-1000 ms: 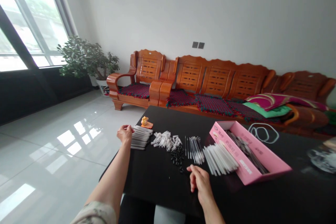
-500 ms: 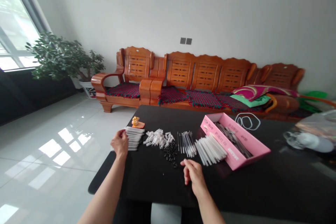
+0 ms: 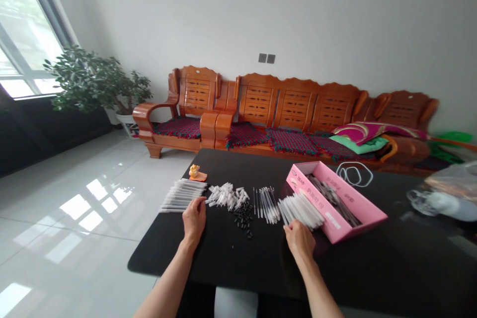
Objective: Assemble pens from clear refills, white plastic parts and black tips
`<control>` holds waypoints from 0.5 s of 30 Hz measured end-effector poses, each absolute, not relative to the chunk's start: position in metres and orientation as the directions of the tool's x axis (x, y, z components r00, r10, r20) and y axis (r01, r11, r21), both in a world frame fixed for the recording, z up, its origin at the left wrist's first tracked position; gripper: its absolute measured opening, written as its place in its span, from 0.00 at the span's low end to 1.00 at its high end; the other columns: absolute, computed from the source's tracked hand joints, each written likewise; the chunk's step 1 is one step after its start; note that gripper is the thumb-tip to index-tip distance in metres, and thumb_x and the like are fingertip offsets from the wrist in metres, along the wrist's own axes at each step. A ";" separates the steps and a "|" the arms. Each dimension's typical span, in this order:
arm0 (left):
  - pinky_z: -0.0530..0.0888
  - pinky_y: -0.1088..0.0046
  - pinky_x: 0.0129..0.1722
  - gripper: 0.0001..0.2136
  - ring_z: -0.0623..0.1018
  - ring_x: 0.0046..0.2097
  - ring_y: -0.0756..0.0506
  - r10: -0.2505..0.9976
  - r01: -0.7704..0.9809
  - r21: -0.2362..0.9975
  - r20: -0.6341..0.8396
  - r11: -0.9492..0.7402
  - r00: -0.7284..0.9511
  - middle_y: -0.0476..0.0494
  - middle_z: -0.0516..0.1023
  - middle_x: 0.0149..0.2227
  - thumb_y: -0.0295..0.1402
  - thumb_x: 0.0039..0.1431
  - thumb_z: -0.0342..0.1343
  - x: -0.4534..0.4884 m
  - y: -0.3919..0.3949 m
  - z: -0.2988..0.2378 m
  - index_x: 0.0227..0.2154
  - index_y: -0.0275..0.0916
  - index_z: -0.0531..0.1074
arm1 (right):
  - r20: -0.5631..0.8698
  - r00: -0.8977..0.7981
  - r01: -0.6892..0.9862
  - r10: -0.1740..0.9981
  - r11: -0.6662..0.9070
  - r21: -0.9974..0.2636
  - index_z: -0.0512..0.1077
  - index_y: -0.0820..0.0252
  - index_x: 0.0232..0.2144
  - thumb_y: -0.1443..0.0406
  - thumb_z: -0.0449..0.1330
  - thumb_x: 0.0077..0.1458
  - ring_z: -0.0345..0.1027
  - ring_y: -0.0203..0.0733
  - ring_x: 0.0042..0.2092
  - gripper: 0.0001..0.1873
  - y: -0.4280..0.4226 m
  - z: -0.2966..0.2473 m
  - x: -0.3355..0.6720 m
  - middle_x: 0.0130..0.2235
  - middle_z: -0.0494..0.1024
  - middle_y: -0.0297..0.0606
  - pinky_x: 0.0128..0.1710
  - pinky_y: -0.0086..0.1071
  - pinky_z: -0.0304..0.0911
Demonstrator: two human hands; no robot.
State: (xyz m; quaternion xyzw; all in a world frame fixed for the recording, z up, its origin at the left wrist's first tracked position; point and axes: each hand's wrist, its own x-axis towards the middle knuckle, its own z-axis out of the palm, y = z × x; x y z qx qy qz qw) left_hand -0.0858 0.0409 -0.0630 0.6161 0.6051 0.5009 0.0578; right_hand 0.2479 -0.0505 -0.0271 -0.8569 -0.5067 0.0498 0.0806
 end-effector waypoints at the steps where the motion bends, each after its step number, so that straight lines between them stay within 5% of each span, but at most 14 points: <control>1: 0.72 0.70 0.41 0.12 0.79 0.37 0.44 0.803 0.688 0.675 0.549 -0.264 -0.230 0.44 0.81 0.35 0.35 0.61 0.48 -0.086 0.041 -0.062 0.36 0.40 0.76 | -0.008 0.480 0.861 0.877 -0.473 -0.185 0.75 0.58 0.31 0.61 0.55 0.59 0.75 0.49 0.40 0.11 -0.050 -0.027 0.246 0.35 0.81 0.46 0.32 0.33 0.60; 5: 0.72 0.70 0.41 0.11 0.79 0.37 0.44 0.807 0.686 0.676 0.547 -0.269 -0.222 0.44 0.81 0.35 0.34 0.60 0.48 -0.087 0.038 -0.060 0.35 0.41 0.77 | 0.040 0.513 0.828 0.857 -0.482 -0.287 0.75 0.59 0.28 0.61 0.53 0.56 0.75 0.51 0.38 0.13 -0.049 -0.027 0.242 0.33 0.81 0.48 0.31 0.34 0.60; 11: 0.71 0.71 0.39 0.10 0.78 0.35 0.45 0.873 0.660 0.717 0.450 -0.226 -0.189 0.44 0.79 0.34 0.34 0.60 0.50 -0.059 0.032 -0.047 0.35 0.40 0.77 | 0.231 0.512 0.680 0.828 -0.225 -0.698 0.73 0.58 0.24 0.55 0.51 0.53 0.73 0.49 0.30 0.17 -0.056 -0.047 0.232 0.26 0.79 0.44 0.30 0.34 0.61; 15: 0.69 0.73 0.36 0.08 0.76 0.31 0.48 0.944 0.659 0.718 0.328 -0.226 -0.034 0.45 0.78 0.33 0.32 0.58 0.54 -0.008 0.032 -0.031 0.32 0.40 0.78 | 0.303 0.548 0.650 0.780 -0.169 -0.741 0.73 0.58 0.26 0.51 0.51 0.52 0.72 0.51 0.30 0.19 -0.062 -0.056 0.222 0.26 0.80 0.45 0.30 0.35 0.60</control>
